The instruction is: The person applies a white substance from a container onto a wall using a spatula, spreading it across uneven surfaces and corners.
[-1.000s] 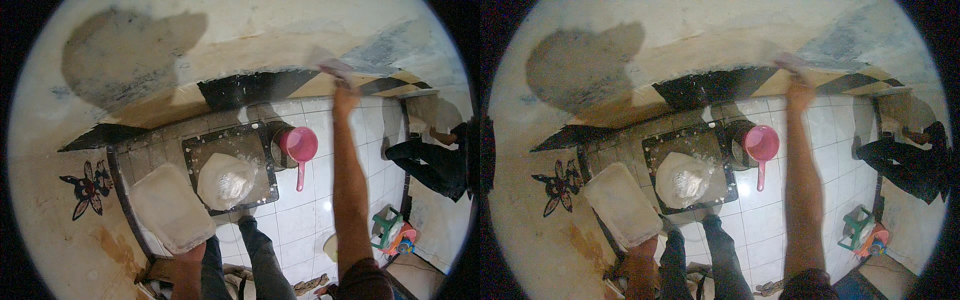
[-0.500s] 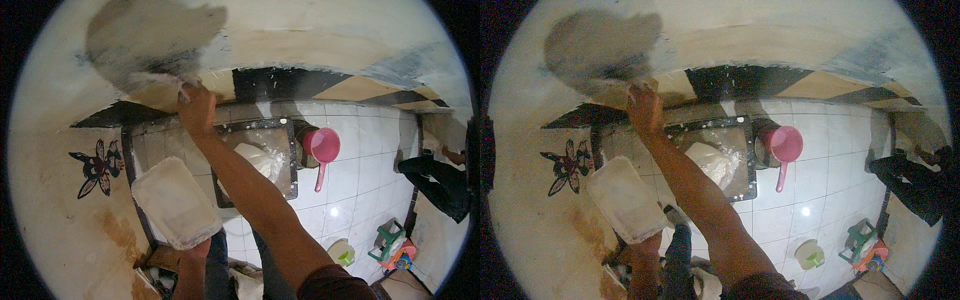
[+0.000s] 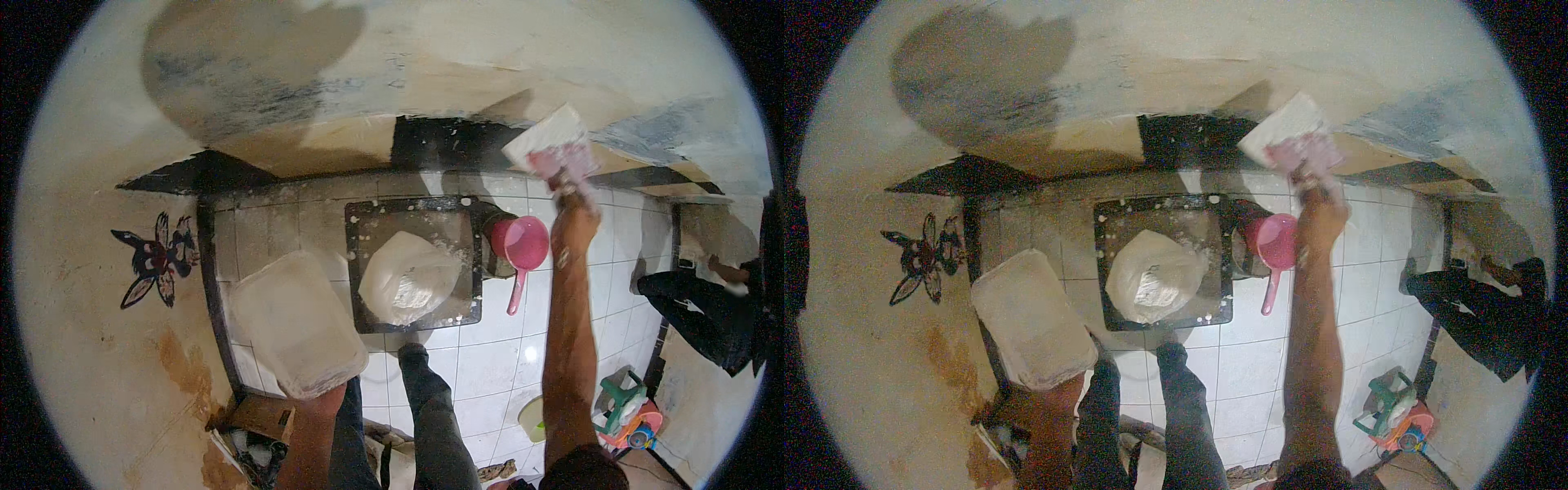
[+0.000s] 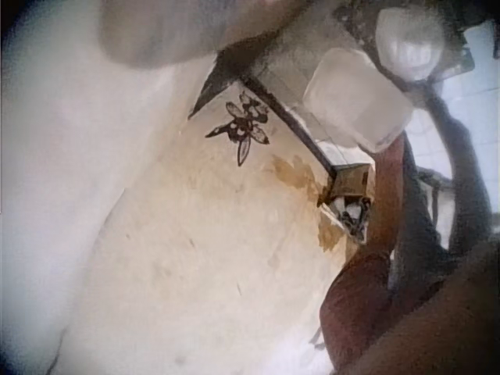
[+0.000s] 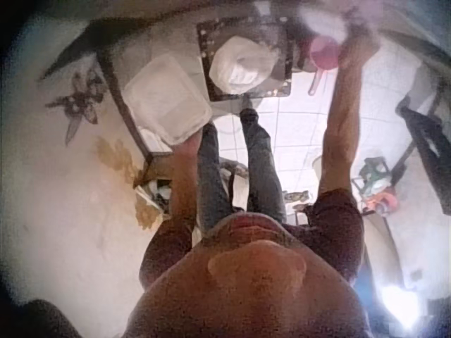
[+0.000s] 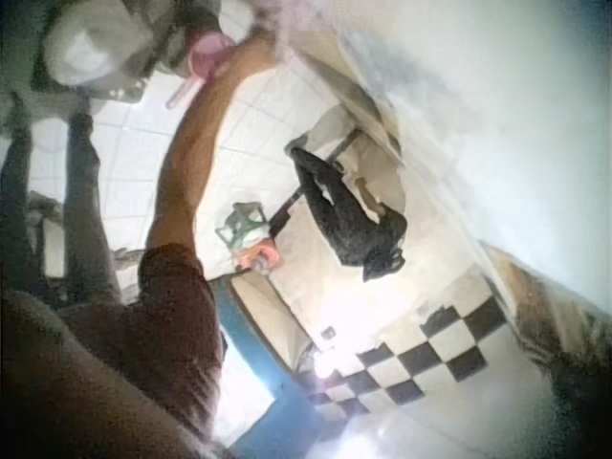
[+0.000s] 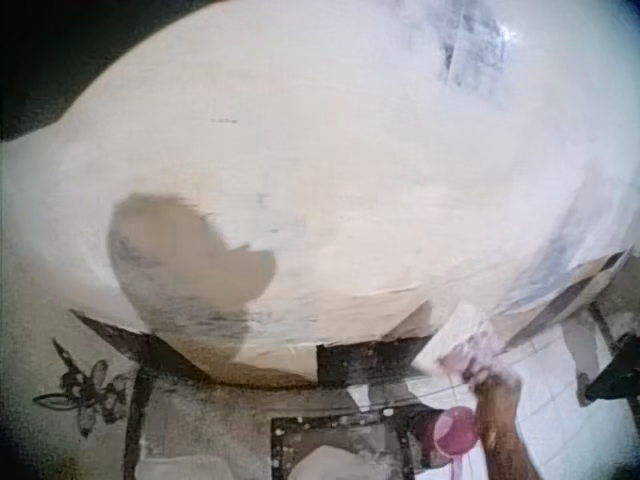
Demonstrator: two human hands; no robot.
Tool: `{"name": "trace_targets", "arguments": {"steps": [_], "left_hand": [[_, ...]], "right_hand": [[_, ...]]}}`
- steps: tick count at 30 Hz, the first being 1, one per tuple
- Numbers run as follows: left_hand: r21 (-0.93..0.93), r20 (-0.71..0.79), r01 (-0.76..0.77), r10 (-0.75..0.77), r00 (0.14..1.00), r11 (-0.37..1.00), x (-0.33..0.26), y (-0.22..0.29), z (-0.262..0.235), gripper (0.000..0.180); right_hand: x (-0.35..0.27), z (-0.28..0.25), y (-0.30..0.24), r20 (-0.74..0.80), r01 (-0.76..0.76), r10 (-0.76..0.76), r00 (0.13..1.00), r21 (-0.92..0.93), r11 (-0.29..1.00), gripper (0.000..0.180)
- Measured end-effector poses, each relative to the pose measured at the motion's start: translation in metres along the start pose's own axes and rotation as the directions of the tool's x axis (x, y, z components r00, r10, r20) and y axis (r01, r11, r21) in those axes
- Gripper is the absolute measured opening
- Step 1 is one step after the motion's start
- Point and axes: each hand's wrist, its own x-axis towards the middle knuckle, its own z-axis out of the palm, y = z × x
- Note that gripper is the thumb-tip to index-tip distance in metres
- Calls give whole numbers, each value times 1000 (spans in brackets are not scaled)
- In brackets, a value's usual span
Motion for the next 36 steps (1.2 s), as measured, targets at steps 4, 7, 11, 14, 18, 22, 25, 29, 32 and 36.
{"name": "trace_targets", "arguments": {"steps": [4,7,11,14,18,22,25,29,32,36], "left_hand": [[-102,73,-21,29,997,995,-2,8,14,61],[-99,6,-48,49,999,994,-8,26,18,61],[14,-40,-146,146,988,989,-25,47,0,62],[-74,4,-148,149,989,986,-29,68,-4,64],[-165,59,-158,169,984,974,-36,100,-22,66],[-180,3,-225,229,973,958,-51,119,-71,68],[-146,13,-244,248,969,959,-52,136,-80,69],[-168,49,-210,221,974,963,-58,166,-88,70],[-177,8,-246,252,968,953,-62,178,-100,69],[-157,-40,-202,198,979,967,-55,176,-114,63]], "right_hand": [[-116,65,-3,230,-505,464,855,572,646,20],[-194,111,-27,383,-642,540,749,621,450,25],[-259,138,-52,488,-767,658,573,602,222,35],[-282,157,-53,530,-753,535,658,462,468,41],[-298,184,-63,521,-495,339,783,192,847,38],[-305,209,-94,484,-23,17,875,7,1000,25],[-299,229,-90,428,190,-141,893,-73,979,21],[-277,253,-89,341,192,-148,928,-98,977,15],[-253,270,-113,235,94,-97,967,24,995,11],[-177,281,-50,300,-61,55,953,12,998,14]]}}
